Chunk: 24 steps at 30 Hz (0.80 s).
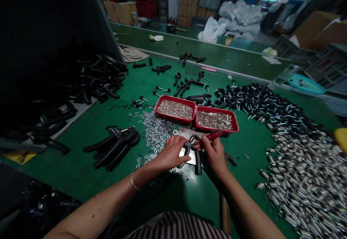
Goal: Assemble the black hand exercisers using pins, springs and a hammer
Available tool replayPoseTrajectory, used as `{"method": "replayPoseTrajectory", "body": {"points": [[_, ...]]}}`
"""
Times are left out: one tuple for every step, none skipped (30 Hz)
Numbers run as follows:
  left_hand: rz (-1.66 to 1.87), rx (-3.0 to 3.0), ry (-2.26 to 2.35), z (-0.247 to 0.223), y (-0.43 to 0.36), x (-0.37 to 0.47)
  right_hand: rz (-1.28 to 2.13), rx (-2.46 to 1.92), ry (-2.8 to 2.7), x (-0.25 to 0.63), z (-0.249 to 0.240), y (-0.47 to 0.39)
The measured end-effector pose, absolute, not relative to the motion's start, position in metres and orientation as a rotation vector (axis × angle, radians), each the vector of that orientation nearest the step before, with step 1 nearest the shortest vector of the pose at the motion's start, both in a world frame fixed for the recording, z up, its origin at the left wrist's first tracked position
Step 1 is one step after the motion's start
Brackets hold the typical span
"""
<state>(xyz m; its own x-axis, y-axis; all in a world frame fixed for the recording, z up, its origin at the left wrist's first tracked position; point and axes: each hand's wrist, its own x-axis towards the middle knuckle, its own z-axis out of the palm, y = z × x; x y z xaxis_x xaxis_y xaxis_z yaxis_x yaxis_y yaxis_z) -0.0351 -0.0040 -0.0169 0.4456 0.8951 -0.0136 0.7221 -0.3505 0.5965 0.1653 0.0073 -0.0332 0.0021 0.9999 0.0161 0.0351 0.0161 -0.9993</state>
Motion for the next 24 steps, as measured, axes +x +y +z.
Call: {"method": "replayPoseTrajectory", "body": {"points": [[0.433, 2.170, 1.351, -0.017, -0.004, -0.035, 1.174, -1.228, -1.238, 0.165, -0.035, 0.006], [0.433, 2.170, 1.349, -0.018, -0.004, -0.035, 1.166, -1.234, -1.243, 0.165, -0.036, 0.005], [0.433, 2.170, 1.349, -0.018, -0.004, -0.035, 1.155, -1.245, -1.253, 0.164, -0.036, 0.004], [0.433, 2.169, 1.352, -0.018, -0.004, -0.035, 1.137, -1.263, -1.272, 0.164, -0.035, 0.003], [0.433, 2.169, 1.353, -0.018, -0.004, -0.035, 1.104, -1.290, -1.302, 0.164, -0.034, 0.002], [0.433, 2.170, 1.352, -0.017, -0.005, -0.035, 1.050, -1.326, -1.350, 0.163, -0.033, 0.001], [0.434, 2.171, 1.350, -0.017, -0.005, -0.035, 0.982, -1.362, -1.413, 0.162, -0.031, 0.001], [0.435, 2.172, 1.347, -0.016, -0.005, -0.035, 0.911, -1.394, -1.477, 0.160, -0.028, 0.001], [0.434, 2.172, 1.346, -0.014, -0.005, -0.035, 0.861, -1.414, -1.521, 0.159, -0.025, 0.003], [0.430, 2.173, 1.346, -0.013, -0.005, -0.034, 0.883, -1.411, -1.536, 0.157, -0.021, 0.006], [0.423, 2.175, 1.351, -0.012, -0.005, -0.034, 0.973, -1.387, -1.525, 0.155, -0.017, 0.009], [0.413, 2.177, 1.360, -0.011, -0.005, -0.034, 1.107, -1.348, -1.503, 0.154, -0.012, 0.013], [0.402, 2.181, 1.368, -0.011, -0.005, -0.033, 1.259, -1.294, -1.461, 0.153, -0.007, 0.018], [0.394, 2.183, 1.375, -0.010, -0.004, -0.033, 1.400, -1.226, -1.401, 0.154, -0.004, 0.021], [0.391, 2.185, 1.377, -0.010, -0.004, -0.033, 1.498, -1.152, -1.324, 0.156, -0.001, 0.025], [0.392, 2.185, 1.375, -0.010, -0.004, -0.034, 1.539, -1.089, -1.238, 0.159, 0.000, 0.027], [0.397, 2.181, 1.370, -0.010, -0.004, -0.034, 1.532, -1.042, -1.150, 0.163, -0.002, 0.027], [0.404, 2.173, 1.365, -0.010, -0.004, -0.034, 1.514, -1.011, -1.077, 0.168, -0.004, 0.026], [0.413, 2.163, 1.362, -0.011, -0.004, -0.035, 1.480, -1.006, -1.037, 0.172, -0.009, 0.024], [0.419, 2.152, 1.362, -0.011, -0.004, -0.035, 1.436, -1.029, -1.041, 0.176, -0.014, 0.021], [0.423, 2.144, 1.362, -0.012, -0.004, -0.035, 1.394, -1.062, -1.064, 0.180, -0.019, 0.017], [0.426, 2.141, 1.363, -0.013, -0.004, -0.035, 1.361, -1.093, -1.088, 0.182, -0.024, 0.013], [0.429, 2.143, 1.363, -0.014, -0.004, -0.036, 1.336, -1.115, -1.103, 0.182, -0.028, 0.009], [0.432, 2.146, 1.358, -0.015, -0.004, -0.036, 1.322, -1.129, -1.111, 0.182, -0.031, 0.006]]}}
